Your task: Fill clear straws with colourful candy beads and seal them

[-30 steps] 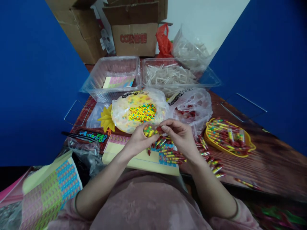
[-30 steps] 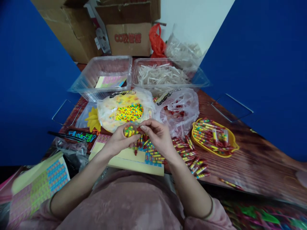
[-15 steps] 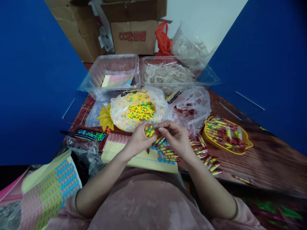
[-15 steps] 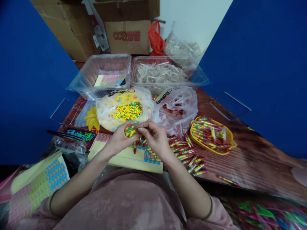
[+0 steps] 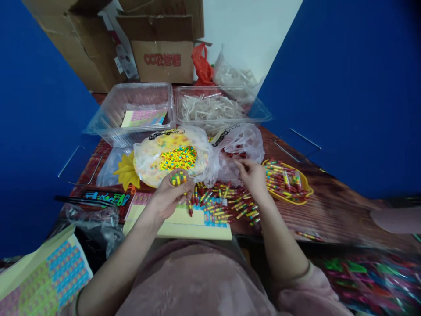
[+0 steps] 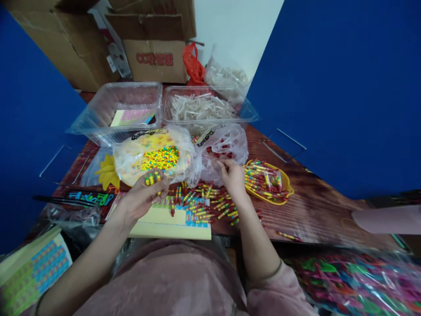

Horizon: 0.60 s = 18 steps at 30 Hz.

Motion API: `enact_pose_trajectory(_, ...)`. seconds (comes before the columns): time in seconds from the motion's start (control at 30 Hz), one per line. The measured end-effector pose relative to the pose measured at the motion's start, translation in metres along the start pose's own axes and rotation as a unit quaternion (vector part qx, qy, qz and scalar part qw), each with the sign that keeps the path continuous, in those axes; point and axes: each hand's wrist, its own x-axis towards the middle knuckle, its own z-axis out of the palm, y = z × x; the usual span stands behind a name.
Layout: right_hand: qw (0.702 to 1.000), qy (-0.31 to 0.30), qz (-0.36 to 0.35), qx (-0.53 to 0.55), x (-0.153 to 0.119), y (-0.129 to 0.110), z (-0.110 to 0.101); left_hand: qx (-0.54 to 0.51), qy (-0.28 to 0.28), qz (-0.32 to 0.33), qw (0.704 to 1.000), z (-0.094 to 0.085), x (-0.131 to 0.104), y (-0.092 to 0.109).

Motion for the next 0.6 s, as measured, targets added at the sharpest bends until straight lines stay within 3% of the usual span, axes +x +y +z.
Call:
enact_pose_trajectory(0.03, 0.999, 0.004, 0.012, -0.048, 0.013, -0.001, 0.005, -0.007, -0.004, -0.004, 1.000, 0.000, 0.000, 0.001)
enact_pose_trajectory(0.13, 0.982, -0.062, 0.075, -0.162, 0.049, -0.006, 0.022, -0.012, -0.008, -0.011, 1.000, -0.001, -0.001, 0.002)
enact_pose_trajectory(0.23, 0.972, -0.090, 0.105, -0.188, 0.074, -0.007, 0.038, -0.014, 0.000, -0.014, 1.000, -0.003, -0.003, 0.001)
enact_pose_trajectory(0.33, 0.974, -0.092, 0.111, -0.175, 0.084, -0.001, 0.045, -0.008, 0.002, -0.030, 1.000, -0.005, -0.005, 0.002)
enact_pose_trajectory(0.43, 0.976, -0.105, 0.110, -0.153, 0.080, 0.002, 0.040, -0.009, 0.008, -0.044, 0.999, -0.007, -0.006, 0.001)
enact_pose_trajectory(0.47, 0.981, -0.106, 0.109, -0.117, 0.075, -0.001, 0.035, -0.010, 0.013, -0.046, 0.999, -0.007, -0.006, 0.001)
enact_pose_trajectory(0.53, 0.987, -0.104, 0.106, 0.055, 0.058, -0.014, 0.025, -0.010, 0.021, -0.045, 0.999, -0.007, -0.005, -0.001)
enact_pose_trajectory(0.57, 0.972, -0.100, 0.103, 0.184, 0.045, -0.025, 0.019, -0.012, 0.022, -0.044, 0.999, -0.006, -0.004, -0.002)
enact_pose_trajectory(0.6, 0.938, -0.102, 0.097, 0.316, 0.032, -0.038, 0.014, -0.014, 0.020, -0.043, 0.999, -0.006, -0.003, -0.002)
